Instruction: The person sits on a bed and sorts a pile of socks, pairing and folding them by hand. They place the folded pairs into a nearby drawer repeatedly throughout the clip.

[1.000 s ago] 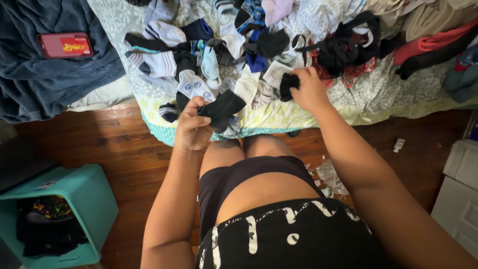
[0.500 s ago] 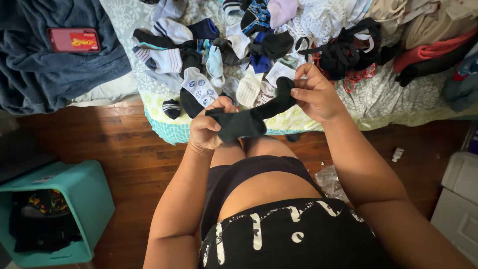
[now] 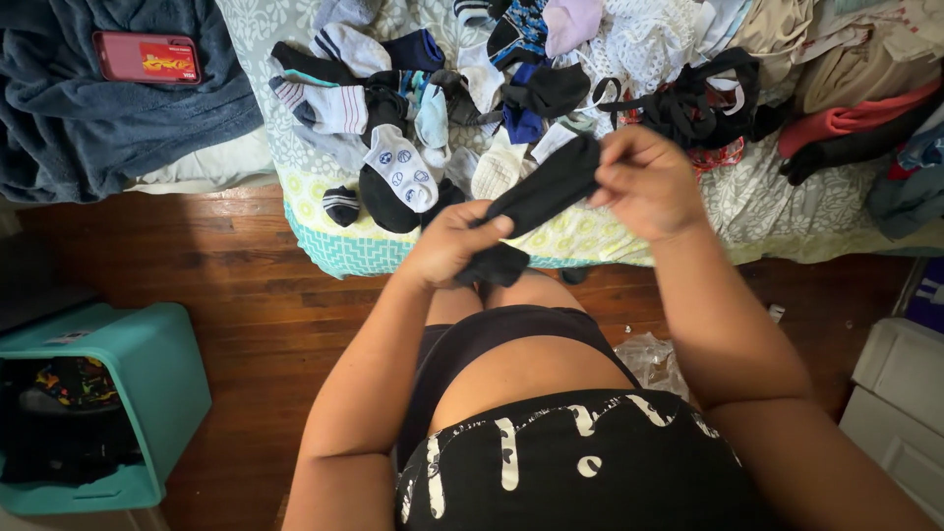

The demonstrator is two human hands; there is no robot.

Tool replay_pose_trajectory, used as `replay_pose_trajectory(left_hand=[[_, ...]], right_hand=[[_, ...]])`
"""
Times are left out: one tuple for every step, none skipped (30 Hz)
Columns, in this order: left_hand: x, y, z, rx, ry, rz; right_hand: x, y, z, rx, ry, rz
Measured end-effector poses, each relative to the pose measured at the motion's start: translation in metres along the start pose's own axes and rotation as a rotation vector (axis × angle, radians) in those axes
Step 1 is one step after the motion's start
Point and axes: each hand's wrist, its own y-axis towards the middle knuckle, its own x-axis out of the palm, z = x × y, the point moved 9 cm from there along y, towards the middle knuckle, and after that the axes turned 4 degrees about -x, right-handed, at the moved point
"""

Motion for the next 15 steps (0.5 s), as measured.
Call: replay_pose_trajectory(left_hand=[[-0.013,-0.005,-0.001,-0.025,-0.023,0.022],[-0.024,-0.007,-0.004,-0.051,-0.044,0.041],[-0.03,-0.008,-0.006,-0.054,-0.046,0.032],[-0.034,-0.009,-0.011,-0.06,-0.049,0.025],[-0.036,-0.01,-0.016,-0.066,-0.053,0.017],[-0.041,-0.011,-0.025,-0.099,0.014,0.062],[-0.044,-0.013,-0.034,-0.133,0.081,0.107],[-0.048,-0.013,-0.041,-0.164,0.149,0.154],[-0.049,-0.012,-0.045,-0.156,0.291,0.19],[-0.049,-0.011,-0.052,-0.15,0.429,0.229],[-0.049,-0.011,-0.057,-0.144,0.568,0.267],[-0.049,-0.011,-0.063,-0.119,0.526,0.259],[-0.049,-0.011,-0.068,-0.094,0.484,0.25],[-0.049,-0.012,-0.073,-0.069,0.444,0.238],[-0.052,-0.015,-0.082,-0.102,0.392,0.224]], right_hand=[[-0.011,-0.002,-0.008,0.022,-0.025,0.044],[-0.021,-0.005,-0.011,0.041,-0.05,0.091],[-0.023,-0.006,-0.008,0.066,-0.051,0.068],[-0.026,-0.008,-0.002,0.093,-0.05,0.046],[-0.029,-0.011,0.005,0.121,-0.05,0.025],[-0.035,-0.014,0.013,0.145,-0.145,0.025],[-0.041,-0.018,0.022,0.169,-0.239,0.026],[-0.047,-0.019,0.033,0.193,-0.334,0.021],[-0.054,-0.022,0.048,0.265,-0.464,0.031],[-0.061,-0.027,0.064,0.343,-0.592,0.039],[-0.067,-0.034,0.08,0.42,-0.72,0.046],[-0.068,-0.037,0.091,0.43,-0.798,0.029],[-0.068,-0.04,0.102,0.439,-0.876,0.012],[-0.068,-0.043,0.109,0.447,-0.954,-0.003],[-0.067,-0.044,0.115,0.459,-1.029,-0.023]])
